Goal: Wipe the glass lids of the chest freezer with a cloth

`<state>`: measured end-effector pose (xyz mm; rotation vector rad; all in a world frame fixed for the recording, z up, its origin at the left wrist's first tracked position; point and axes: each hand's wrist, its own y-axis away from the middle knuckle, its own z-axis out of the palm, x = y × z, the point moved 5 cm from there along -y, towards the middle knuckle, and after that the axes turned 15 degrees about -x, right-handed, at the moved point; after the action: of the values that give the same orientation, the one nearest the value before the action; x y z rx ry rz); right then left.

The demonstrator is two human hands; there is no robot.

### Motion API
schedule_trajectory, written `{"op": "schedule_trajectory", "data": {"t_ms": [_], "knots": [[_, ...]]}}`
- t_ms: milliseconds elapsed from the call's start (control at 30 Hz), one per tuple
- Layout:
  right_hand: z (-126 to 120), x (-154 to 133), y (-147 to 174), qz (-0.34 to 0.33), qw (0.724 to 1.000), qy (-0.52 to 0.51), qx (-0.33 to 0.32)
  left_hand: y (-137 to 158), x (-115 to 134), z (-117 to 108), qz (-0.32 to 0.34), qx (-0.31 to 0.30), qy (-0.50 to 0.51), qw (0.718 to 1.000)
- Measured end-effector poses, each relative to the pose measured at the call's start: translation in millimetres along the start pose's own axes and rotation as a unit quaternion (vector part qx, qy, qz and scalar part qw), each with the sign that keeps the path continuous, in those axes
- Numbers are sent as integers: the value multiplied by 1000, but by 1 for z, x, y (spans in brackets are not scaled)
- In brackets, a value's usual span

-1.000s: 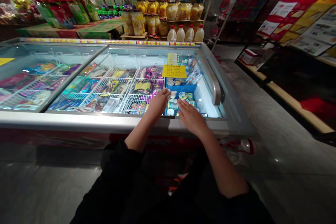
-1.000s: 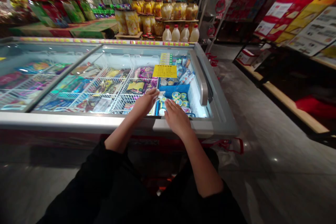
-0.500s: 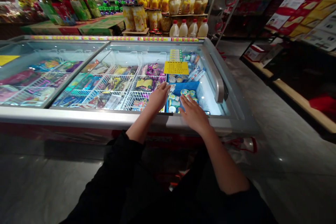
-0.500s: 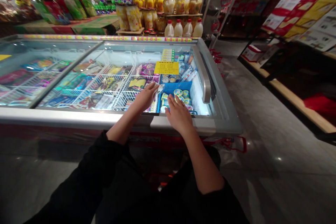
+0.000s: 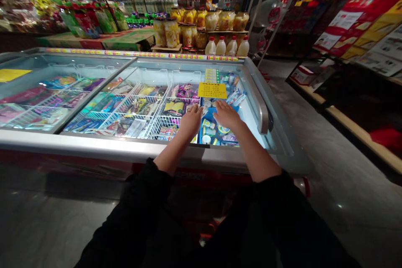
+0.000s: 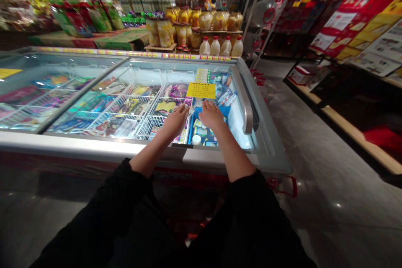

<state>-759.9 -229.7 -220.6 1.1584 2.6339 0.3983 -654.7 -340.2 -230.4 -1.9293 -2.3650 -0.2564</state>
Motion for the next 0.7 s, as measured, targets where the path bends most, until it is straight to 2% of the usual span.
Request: {"op": "schedule_trajectory", "data": {"t_ms": [100, 233, 367, 467, 633, 700], "knots": [[-8, 0, -26, -9, 1000, -8, 7, 0, 5, 3, 7, 7, -17, 1000], [-4, 2, -43, -25, 998, -13, 64, -18, 4, -4, 50, -24, -16, 998], [6, 10, -44, -50, 996, -15, 74, -34, -9, -16, -9, -22, 8, 1000], [7, 18, -44, -51, 995, -23, 76, -34, -6, -12, -29, -8, 7, 1000], [5, 21, -49, -40, 996, -32, 79, -51, 9, -5, 77, -18, -2, 997], [4, 20, -49, -43, 995, -37, 83, -64, 4, -9, 87, -20, 2, 996]]}}
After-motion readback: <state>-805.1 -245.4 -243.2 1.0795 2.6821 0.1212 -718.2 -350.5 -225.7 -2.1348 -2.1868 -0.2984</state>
